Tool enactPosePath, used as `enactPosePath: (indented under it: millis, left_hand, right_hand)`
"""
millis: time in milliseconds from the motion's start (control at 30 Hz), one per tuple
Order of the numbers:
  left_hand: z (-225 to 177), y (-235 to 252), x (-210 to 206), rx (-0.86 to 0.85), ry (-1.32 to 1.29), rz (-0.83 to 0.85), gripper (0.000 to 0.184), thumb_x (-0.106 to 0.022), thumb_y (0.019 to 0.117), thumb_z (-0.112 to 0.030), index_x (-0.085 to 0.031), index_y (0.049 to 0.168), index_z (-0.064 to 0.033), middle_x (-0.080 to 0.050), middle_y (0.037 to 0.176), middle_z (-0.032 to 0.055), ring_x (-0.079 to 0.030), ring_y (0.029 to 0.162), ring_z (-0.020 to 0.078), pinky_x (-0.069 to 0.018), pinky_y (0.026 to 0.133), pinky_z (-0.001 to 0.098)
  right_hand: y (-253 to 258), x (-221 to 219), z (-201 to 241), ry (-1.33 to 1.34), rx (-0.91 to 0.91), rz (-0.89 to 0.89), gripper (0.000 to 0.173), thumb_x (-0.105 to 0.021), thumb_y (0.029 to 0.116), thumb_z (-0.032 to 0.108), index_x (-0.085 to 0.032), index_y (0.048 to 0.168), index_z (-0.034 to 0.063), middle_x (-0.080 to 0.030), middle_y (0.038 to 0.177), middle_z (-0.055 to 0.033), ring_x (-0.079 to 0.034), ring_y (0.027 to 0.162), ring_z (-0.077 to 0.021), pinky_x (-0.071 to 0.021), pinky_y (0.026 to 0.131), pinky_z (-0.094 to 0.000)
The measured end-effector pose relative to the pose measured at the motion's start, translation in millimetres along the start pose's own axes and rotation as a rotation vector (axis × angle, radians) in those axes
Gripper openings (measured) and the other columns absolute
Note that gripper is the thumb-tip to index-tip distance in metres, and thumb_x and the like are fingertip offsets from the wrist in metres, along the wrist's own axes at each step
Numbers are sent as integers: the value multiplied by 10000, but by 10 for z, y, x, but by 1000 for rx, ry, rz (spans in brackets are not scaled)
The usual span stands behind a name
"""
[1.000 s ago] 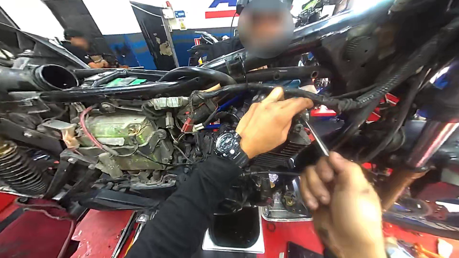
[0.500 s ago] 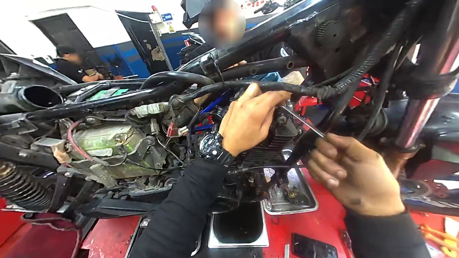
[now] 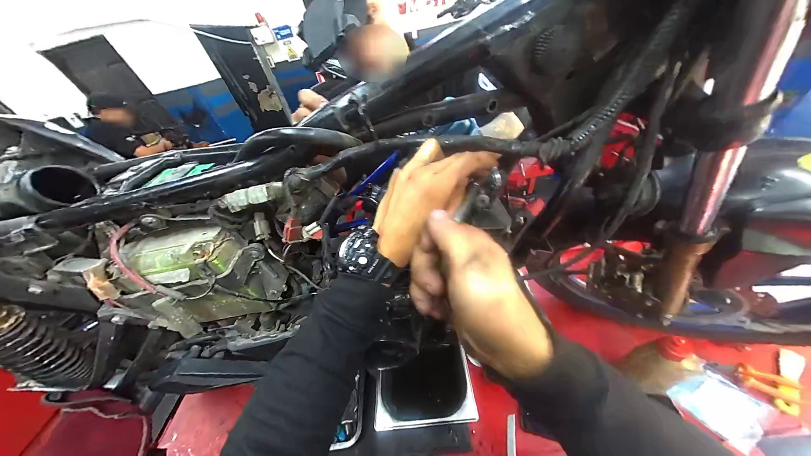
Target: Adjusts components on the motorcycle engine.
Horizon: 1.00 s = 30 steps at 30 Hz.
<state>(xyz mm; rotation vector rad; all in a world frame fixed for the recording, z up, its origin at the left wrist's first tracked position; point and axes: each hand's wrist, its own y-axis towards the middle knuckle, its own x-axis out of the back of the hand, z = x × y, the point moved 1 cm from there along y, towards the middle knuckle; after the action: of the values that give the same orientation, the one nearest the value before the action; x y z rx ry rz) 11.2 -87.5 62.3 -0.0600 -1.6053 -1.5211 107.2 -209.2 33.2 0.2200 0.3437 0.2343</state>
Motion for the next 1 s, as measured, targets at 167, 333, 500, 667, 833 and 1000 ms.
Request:
enactPosePath:
  millis: [167,333,500,667,833,1000]
  left_hand:
    - [20,-9,5,38,-92,-31,286,-583,1009,-93,-721,1258,-124,-758,1148,-3,-650,1031,151,-521,903,341]
    - [-15,-20,-3,19,-41,-43,304,-547,993,-81,-741,1223,-124,-773,1091,-16,-641,952,151,-500,844,347]
    - [-4,5,-23,25,-47,-35,337,-509,1003,-66,-744,1235,-134,-773,1085,-24,-636,961,150,-497,850,345]
    - [18,32,-8,32,-28,12,347,-501,1009,-57,-737,1248,-146,-767,1095,-26,-627,933,155,-492,824,340]
    - [425,-154,-366,-159,-211,-223,253,-644,989,-202,-757,1215,-188,-747,1084,-52,-646,961,51,-515,858,227]
    - [22,-16,22,41,-128,-53,279,-630,984,-102,-730,1244,-121,-768,1134,-7,-653,1000,147,-523,879,348]
  right_hand:
    - [-55,390,119,25,-39,238,511,-277,1120,445,-534,855,92,-461,589,-22,-449,466,-109,-398,428,-239]
    - [-116,1070,65,163,-114,259,458,-343,1104,394,-579,849,95,-438,588,5,-433,432,-72,-438,418,-217]
    - [-175,736,22,45,-43,70,483,-319,1107,415,-563,837,97,-447,570,-27,-453,430,-119,-449,418,-263]
    - [-98,149,-68,49,64,-197,498,-279,1120,462,-500,819,133,-387,564,-7,-385,413,-112,-390,393,-256]
    - [172,-236,-63,-69,-3,-125,587,-248,1112,528,-527,841,89,-432,544,-64,-439,400,-201,-401,363,-334]
    - [-77,414,37,-41,-36,193,518,-310,1109,470,-519,791,118,-396,557,-6,-368,422,-90,-341,394,-228]
